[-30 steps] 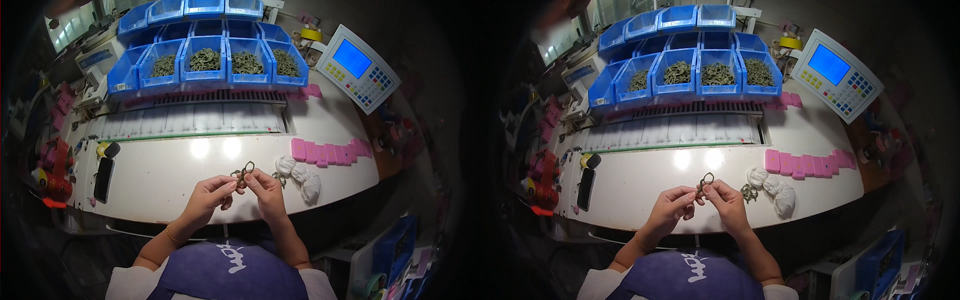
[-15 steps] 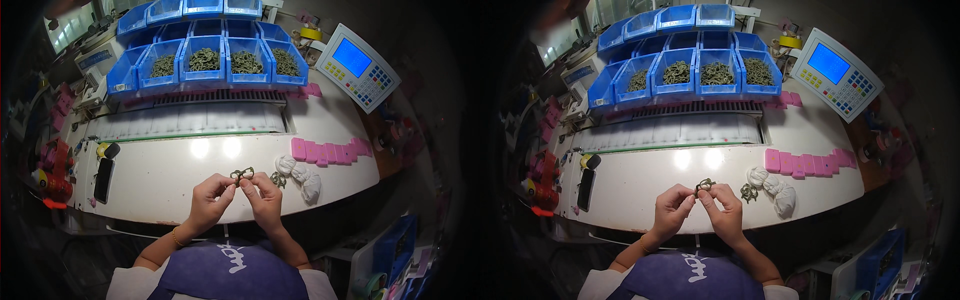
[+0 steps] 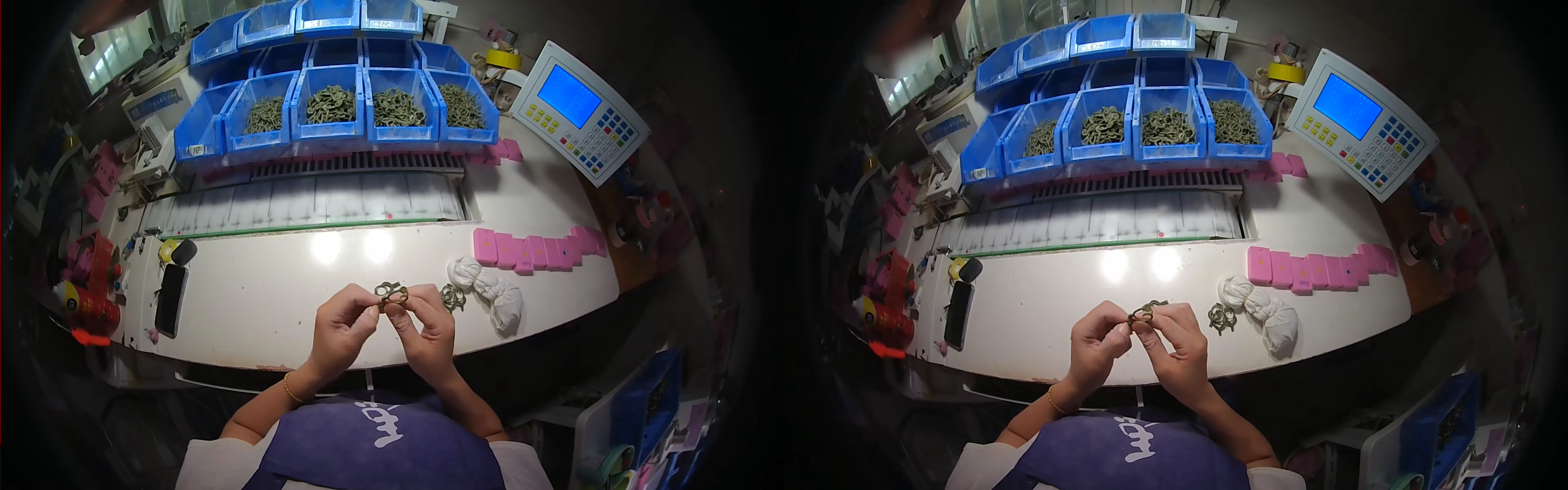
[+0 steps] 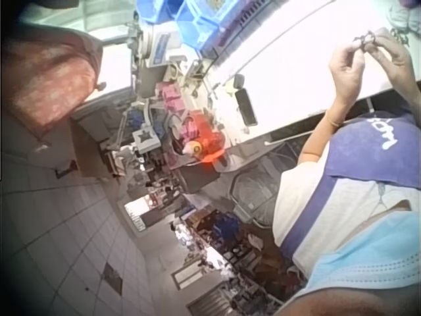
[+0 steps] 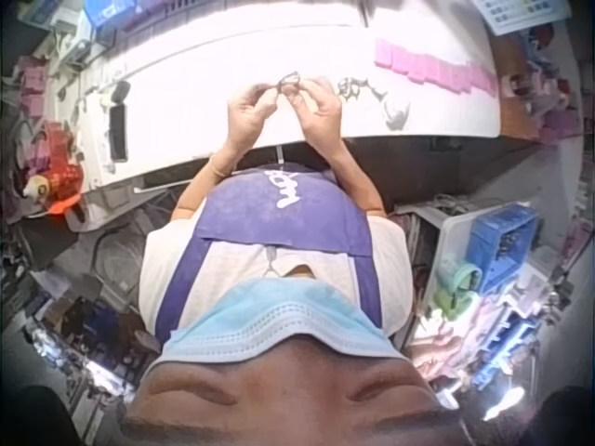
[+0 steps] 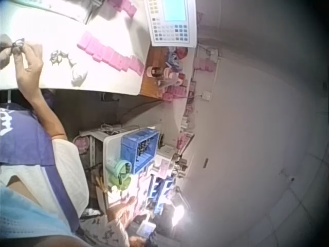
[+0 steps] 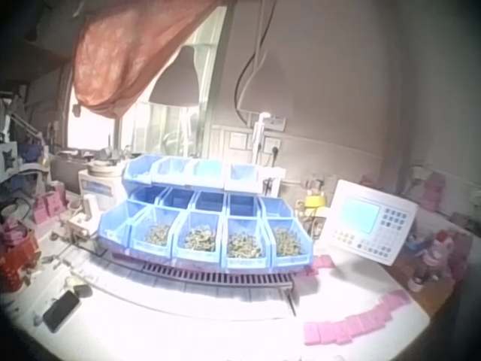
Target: Assembling wick holders by inserting metal clips into pink molds.
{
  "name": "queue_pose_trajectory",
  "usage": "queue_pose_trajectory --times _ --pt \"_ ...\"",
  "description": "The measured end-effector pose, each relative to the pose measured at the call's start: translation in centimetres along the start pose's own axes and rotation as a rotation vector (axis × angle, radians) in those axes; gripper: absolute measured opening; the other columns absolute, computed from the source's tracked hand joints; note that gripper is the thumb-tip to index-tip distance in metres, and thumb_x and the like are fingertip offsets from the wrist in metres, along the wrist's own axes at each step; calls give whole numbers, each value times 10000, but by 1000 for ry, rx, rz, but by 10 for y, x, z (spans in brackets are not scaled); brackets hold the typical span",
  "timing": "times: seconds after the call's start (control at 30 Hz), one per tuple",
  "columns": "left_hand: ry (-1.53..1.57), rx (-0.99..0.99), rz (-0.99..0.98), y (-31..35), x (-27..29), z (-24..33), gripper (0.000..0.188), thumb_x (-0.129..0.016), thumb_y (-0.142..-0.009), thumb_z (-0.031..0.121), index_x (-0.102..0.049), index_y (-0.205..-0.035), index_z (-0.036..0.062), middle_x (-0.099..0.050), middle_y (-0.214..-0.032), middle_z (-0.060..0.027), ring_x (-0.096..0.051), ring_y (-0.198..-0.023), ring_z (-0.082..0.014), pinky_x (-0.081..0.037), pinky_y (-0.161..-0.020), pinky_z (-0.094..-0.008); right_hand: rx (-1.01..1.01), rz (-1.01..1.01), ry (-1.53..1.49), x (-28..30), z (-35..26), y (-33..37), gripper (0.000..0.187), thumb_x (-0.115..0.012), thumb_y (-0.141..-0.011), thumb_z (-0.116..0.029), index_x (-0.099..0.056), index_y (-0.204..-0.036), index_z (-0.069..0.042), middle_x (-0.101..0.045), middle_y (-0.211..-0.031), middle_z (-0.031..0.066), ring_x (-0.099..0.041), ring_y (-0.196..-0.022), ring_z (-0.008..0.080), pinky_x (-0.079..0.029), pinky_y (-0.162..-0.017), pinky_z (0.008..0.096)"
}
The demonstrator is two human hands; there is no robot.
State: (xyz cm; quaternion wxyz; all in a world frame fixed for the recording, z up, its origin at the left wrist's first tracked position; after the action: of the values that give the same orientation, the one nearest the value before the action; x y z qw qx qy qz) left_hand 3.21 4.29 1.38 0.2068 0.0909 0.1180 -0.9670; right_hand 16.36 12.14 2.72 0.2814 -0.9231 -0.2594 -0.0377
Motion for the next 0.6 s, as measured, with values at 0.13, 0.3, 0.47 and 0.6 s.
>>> queue_pose_trajectory --times 0.13,0.3,0.47,0.6 --pt "435 416 -90 -4 -9 -4 97 -540 -945 112 -576 -892 39 -518 -727 -15 -391 -558 -66 -305 -501 -228 177 18 135 6 -1 -4 162 -736 -830 -30 -715 -989 -6 -668 -956 72 -585 -906 254 -482 -783 340" --pt "215 589 -244 10 1 -15 115 -541 -930 109 -610 -882 30 -557 -778 -19 -469 -604 -70 -373 -561 -220 293 121 471 7 2 -6 300 -764 -751 -15 -711 -1043 -60 -662 -969 42 -575 -901 262 -448 -785 376" --pt "-666 31 -295 41 31 -25 64 -598 -888 20 -645 -866 -18 -688 -954 -93 -648 -840 -166 -513 -794 -303 318 132 594 14 5 -5 354 -767 -730 -12 -718 -1073 -83 -657 -1004 22 -568 -899 247 -426 -791 381" --pt "-493 57 -287 64 56 -28 96 -644 -877 68 -659 -910 -21 -723 -994 -99 -683 -912 -186 -523 -842 -310 317 132 590 18 8 -2 371 -769 -731 -13 -723 -1091 -88 -658 -1010 16 -566 -899 237 -423 -787 376"
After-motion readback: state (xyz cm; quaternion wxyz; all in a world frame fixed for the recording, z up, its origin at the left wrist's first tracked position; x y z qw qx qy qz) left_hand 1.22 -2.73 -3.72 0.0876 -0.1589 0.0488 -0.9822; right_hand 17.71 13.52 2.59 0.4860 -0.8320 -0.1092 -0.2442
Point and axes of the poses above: each hand's wrist, its own y-axis away from the middle knuckle, its own x-axis out of the back of the hand, z = x × y, the point moved 2 cm from there along -y, towards the middle knuckle
